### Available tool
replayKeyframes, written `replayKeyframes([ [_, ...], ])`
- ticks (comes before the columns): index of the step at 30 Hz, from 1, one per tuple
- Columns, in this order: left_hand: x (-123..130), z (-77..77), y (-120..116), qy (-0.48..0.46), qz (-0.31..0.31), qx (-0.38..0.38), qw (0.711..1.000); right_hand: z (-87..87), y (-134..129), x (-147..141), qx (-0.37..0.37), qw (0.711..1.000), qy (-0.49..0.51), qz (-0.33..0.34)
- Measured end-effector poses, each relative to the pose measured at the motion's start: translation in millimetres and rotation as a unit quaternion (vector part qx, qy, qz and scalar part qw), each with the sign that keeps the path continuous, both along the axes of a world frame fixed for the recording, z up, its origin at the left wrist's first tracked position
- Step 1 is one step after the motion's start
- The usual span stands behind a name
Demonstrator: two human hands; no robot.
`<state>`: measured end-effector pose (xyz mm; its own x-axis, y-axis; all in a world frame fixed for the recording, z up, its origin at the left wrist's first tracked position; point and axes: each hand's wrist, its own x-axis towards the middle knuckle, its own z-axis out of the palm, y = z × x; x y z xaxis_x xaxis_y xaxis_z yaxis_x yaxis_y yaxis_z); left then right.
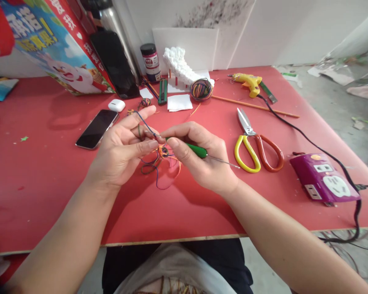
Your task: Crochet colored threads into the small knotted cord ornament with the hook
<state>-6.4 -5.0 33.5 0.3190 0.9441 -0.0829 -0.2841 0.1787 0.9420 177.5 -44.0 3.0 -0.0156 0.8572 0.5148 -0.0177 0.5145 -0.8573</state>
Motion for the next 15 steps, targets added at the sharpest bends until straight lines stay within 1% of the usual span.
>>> replayKeyframes([
  [3, -1.0, -2.0, 1.6, -0.002, 0.0, 0.01, 1.0, 0.5, 0.6, 1.2, -0.004, 1.0, -0.007, -0.011],
  [10, 2.0, -2.3, 0.8, 0.005, 0.034, 0.026, 0.999, 0.4, 0.9, 0.0, 0.001, 1.0, -0.02, -0.021],
  [12, 3.5, -2.5, -1.3, 0.012, 0.054, 0.031, 0.998, 0.5, 0.0, -2.2, 0.013, 0.999, -0.034, -0.037],
  [15, 7.4, -4.2, -5.3, 0.015, 0.084, 0.038, 0.996, -1.2, -3.0, -8.5, 0.03, 0.995, -0.059, -0.077],
])
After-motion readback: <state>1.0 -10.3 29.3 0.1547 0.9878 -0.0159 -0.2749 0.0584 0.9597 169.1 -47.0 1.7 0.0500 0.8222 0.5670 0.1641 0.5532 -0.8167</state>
